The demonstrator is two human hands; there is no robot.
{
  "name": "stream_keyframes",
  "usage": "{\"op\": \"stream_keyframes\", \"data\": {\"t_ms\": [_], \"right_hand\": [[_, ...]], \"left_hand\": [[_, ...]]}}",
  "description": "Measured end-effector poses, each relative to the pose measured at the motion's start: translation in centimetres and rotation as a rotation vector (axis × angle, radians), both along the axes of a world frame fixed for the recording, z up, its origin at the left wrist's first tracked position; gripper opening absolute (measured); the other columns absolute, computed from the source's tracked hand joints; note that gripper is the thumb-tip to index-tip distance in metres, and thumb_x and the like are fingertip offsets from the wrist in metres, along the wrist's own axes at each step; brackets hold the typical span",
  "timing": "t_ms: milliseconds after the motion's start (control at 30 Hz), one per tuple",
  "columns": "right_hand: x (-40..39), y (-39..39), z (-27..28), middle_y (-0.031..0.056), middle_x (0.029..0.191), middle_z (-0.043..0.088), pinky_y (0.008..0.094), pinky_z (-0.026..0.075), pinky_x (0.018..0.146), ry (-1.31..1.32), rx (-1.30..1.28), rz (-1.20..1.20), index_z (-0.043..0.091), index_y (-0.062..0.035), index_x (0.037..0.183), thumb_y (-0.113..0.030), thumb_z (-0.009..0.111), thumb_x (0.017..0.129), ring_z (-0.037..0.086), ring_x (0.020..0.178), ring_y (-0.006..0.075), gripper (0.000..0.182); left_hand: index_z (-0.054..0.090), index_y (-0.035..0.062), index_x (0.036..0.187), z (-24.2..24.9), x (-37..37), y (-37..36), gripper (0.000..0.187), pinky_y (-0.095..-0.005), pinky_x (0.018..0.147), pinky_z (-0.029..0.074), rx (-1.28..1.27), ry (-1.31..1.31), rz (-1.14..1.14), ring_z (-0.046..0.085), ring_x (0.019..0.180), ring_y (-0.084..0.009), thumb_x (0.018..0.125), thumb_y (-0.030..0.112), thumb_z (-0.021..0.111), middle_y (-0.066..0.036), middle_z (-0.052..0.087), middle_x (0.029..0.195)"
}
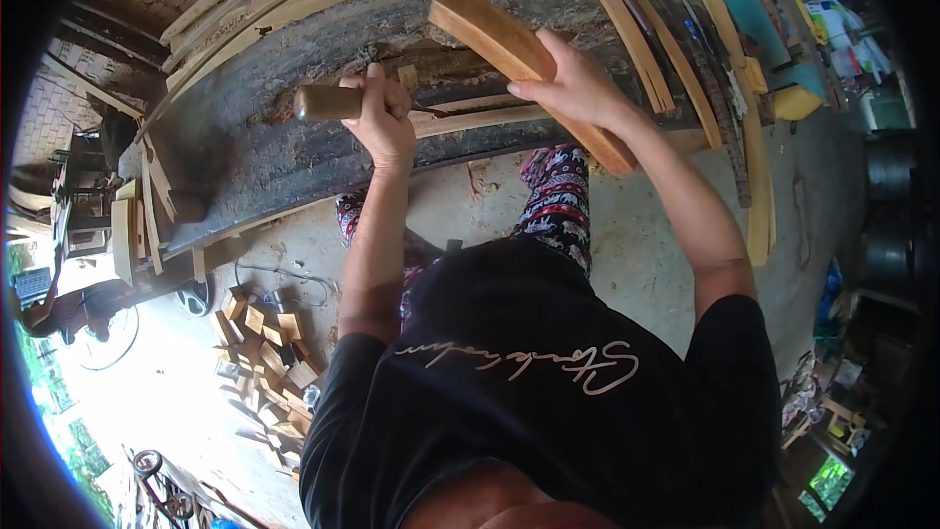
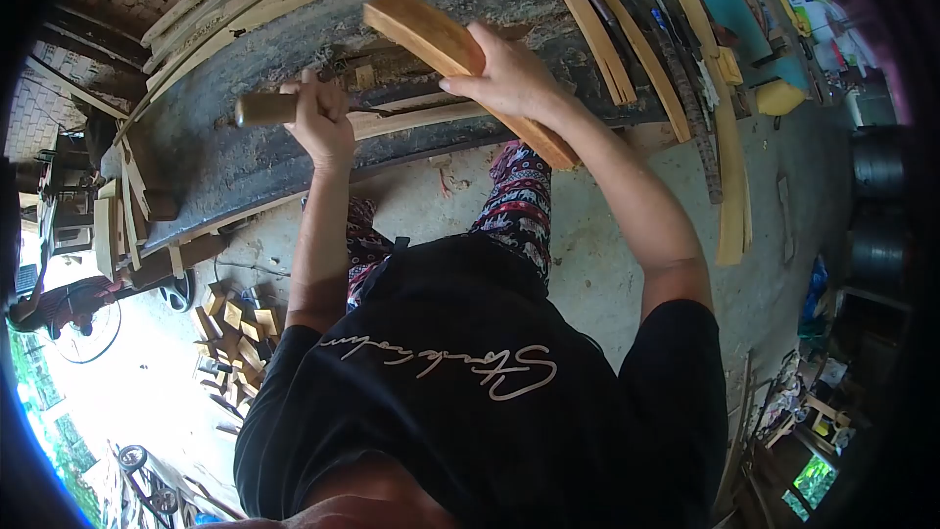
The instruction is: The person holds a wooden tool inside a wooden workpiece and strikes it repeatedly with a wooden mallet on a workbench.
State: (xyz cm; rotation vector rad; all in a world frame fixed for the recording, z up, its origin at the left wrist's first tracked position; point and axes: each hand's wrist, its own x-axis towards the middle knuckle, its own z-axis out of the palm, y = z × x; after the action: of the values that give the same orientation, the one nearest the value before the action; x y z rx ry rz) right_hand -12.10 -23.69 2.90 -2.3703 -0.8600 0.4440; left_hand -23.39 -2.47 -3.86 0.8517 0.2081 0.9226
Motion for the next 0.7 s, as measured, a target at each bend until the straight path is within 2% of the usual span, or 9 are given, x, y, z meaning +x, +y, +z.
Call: {"op": "stream_keyframes", "data": {"t_ms": [33, 100, 167, 333, 533, 700], "right_hand": [[0.0, -0.4, -0.9, 0.0150, 0.104, 0.067, 0.0364, 0.052, 0.078, 0.004, -0.001, 0.003, 0.050, -0.0038, 0.128, -0.042, 0.076, 0.080, 0.067, 0.092, 0.0215, 0.067], [0.2, -1.3, -2.3, 0.0167, 0.107, 0.067, 0.0378, 0.053, 0.079, 0.079, -0.045, -0.064, 0.050, -0.0051, 0.128, -0.045, 0.075, 0.079, 0.067, 0.094, 0.0240, 0.068], [-0.5, -1.8, -2.0, 0.0190, 0.110, 0.066, 0.0391, 0.053, 0.080, 0.127, -0.055, -0.088, 0.048, -0.0034, 0.133, -0.047, 0.075, 0.078, 0.068, 0.094, 0.0258, 0.075], [-0.7, -2.6, -2.5, 0.0211, 0.109, 0.067, 0.0384, 0.053, 0.081, 0.013, -0.002, -0.084, 0.041, 0.0029, 0.140, -0.049, 0.076, 0.077, 0.069, 0.090, 0.0264, 0.089], [-1.5, -2.2, -0.1, 0.0233, 0.118, 0.064, 0.0378, 0.051, 0.090, 0.205, -0.066, -0.057, 0.041, 0.0036, 0.140, -0.048, 0.076, 0.077, 0.066, 0.104, 0.0301, 0.089], [-1.3, -2.1, -2.6, 0.0230, 0.117, 0.064, 0.0398, 0.050, 0.091, 0.075, -0.024, -0.047, 0.046, 0.0013, 0.134, -0.046, 0.075, 0.077, 0.065, 0.107, 0.0330, 0.079]], "left_hand": [[0.038, 0.0115, 0.078, 0.3, -0.1, 0.1, 0.029, -0.0259, 0.040, 0.024, -0.055, -0.065, 0.002, 0.032, 0.043, -0.0073, 0.091, 0.006, 0.064, 0.001, 0.037, 0.054], [0.036, 0.0121, 0.077, 0.7, -0.4, 0.2, 0.030, -0.0272, 0.040, 0.024, -0.036, -0.033, 0.019, 0.031, 0.043, -0.0081, 0.092, 0.005, 0.062, 0.001, 0.035, 0.054], [0.042, 0.0140, 0.079, 0.8, -0.2, 0.1, 0.025, -0.0265, 0.040, 0.024, -0.063, 0.013, 0.054, 0.028, 0.043, -0.0079, 0.094, 0.003, 0.059, 0.001, 0.040, 0.056], [0.041, 0.0130, 0.078, 0.6, 0.2, -0.3, 0.027, -0.0257, 0.041, 0.024, 0.013, 0.049, 0.099, 0.031, 0.044, -0.0074, 0.094, 0.006, 0.061, 0.000, 0.040, 0.057], [0.041, 0.0119, 0.082, 0.4, 0.1, -0.4, 0.025, -0.0249, 0.042, 0.024, 0.061, 0.043, 0.078, 0.032, 0.045, -0.0071, 0.094, 0.006, 0.063, 0.000, 0.040, 0.057], [0.041, 0.0112, 0.083, 0.8, 0.0, -0.7, 0.025, -0.0244, 0.042, 0.025, 0.092, 0.077, 0.102, 0.033, 0.046, -0.0064, 0.094, 0.005, 0.063, 0.001, 0.039, 0.057]]}}
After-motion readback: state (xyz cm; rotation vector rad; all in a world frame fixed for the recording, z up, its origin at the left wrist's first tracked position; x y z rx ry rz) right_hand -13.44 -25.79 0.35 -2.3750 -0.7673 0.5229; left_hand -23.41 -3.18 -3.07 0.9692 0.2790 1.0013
